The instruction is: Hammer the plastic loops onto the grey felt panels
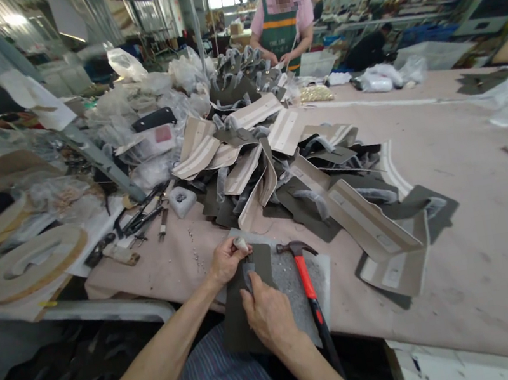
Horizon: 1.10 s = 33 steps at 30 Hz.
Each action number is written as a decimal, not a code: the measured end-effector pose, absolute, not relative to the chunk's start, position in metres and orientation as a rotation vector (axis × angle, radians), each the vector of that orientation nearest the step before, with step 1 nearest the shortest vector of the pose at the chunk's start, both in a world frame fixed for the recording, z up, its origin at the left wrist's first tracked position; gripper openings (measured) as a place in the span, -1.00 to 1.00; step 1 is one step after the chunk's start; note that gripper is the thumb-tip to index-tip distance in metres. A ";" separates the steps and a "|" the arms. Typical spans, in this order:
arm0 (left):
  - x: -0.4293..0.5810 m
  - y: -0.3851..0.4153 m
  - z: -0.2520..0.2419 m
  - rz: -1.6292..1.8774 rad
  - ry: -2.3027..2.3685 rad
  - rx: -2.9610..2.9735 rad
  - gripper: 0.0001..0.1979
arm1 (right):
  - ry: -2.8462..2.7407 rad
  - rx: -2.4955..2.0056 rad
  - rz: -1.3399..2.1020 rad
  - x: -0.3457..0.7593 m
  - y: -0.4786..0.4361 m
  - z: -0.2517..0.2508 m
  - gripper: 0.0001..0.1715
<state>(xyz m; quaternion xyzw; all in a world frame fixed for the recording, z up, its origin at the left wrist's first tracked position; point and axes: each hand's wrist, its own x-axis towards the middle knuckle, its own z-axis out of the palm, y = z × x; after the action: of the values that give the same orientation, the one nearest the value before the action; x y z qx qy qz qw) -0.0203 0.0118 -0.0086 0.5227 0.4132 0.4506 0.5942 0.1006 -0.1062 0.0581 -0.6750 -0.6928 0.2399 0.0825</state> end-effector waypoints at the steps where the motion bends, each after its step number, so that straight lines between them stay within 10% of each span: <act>1: -0.020 0.011 -0.008 1.045 0.966 1.225 -0.78 | -2.061 -1.979 0.728 0.104 -0.107 0.059 -0.50; 10: -0.016 0.006 -0.008 1.057 1.075 1.444 -0.92 | -1.893 -2.378 0.195 0.180 -0.121 0.052 -0.59; 20: -0.010 -0.005 -0.010 1.108 1.208 1.652 -0.88 | -0.950 -1.923 1.450 0.195 -0.118 0.076 -0.79; 27: -0.013 -0.008 -0.005 1.063 1.248 1.743 -0.87 | -1.672 -1.906 0.458 0.169 -0.097 0.117 -0.63; 33: -0.013 -0.008 -0.005 1.022 1.243 1.763 -0.86 | -1.984 -1.911 0.272 0.179 -0.082 0.169 -0.69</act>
<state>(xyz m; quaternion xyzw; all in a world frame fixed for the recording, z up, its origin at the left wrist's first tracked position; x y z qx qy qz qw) -0.0129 -0.0078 -0.0051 0.6866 0.4841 0.3979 0.3686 0.1790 -0.0821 0.1690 -0.6784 -0.7042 0.0966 0.1858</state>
